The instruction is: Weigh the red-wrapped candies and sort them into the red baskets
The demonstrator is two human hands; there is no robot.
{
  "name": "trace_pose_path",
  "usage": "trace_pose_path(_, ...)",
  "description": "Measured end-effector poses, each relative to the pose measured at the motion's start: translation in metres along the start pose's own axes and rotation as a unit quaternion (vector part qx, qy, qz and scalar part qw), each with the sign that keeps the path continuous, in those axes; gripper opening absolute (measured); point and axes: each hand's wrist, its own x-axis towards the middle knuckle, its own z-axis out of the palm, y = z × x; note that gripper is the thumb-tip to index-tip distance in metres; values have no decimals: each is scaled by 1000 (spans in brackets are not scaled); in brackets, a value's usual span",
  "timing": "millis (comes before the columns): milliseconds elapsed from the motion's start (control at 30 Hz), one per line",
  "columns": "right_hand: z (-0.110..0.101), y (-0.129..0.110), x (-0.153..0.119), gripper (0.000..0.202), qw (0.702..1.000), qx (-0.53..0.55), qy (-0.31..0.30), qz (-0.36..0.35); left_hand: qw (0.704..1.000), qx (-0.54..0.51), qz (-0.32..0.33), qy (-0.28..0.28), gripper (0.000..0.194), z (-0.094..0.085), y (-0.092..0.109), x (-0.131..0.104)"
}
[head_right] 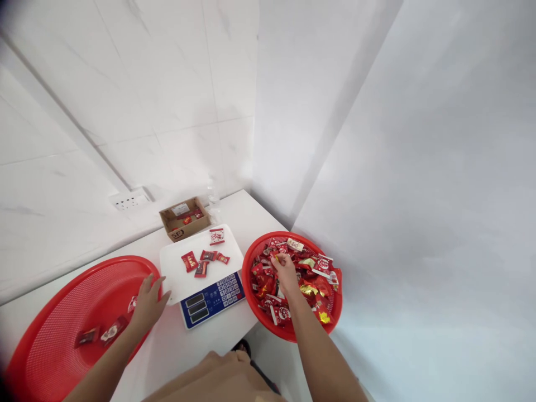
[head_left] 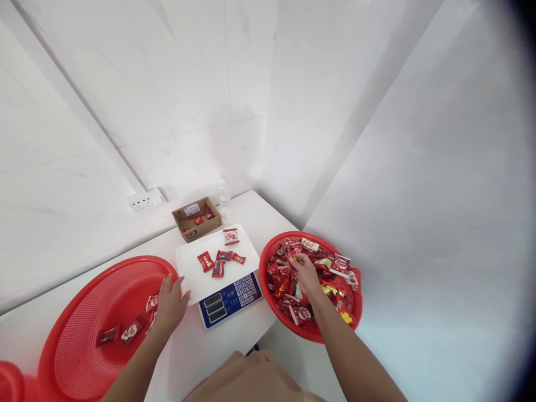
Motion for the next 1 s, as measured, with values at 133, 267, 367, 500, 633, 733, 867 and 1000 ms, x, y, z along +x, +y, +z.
trace_pose_path(133, 15, -14, -24, 42, 996, 33, -69, 42, 992, -116, 27, -42, 37, -8, 50, -8)
trace_pose_path(267, 47, -16, -61, 32, 968, -44, -243, 46, 904, -336, -49, -261, 46, -5, 111, -24)
trace_pose_path(367, 70, -11, -84, 38, 933, -96, -345, 22, 824, -444, -93, -340, 44, 0, 139, -32)
trace_pose_path(500, 85, -2, -92, 48, 922, -142, -361, -5, 796, -487, -116, -340, 37, 4, 144, -31)
trace_pose_path(633, 87, 4, -89, 40, 930, -128, -343, -5, 780, -521, -132, -320, 37, 4, 138, -27)
trace_pose_path(733, 87, 4, -86, 17, 937, -127, -326, 10, 776, -527, -145, -314, 37, 4, 136, -27)
trace_pose_path(867, 89, 3, -85, 12, 934, -141, -327, 31, 799, -484, -166, -315, 36, 5, 136, -28)
trace_pose_path(1000, 94, 3, -86, 13, 930, -135, -337, 47, 838, -453, -145, -268, 33, 9, 130, -25)
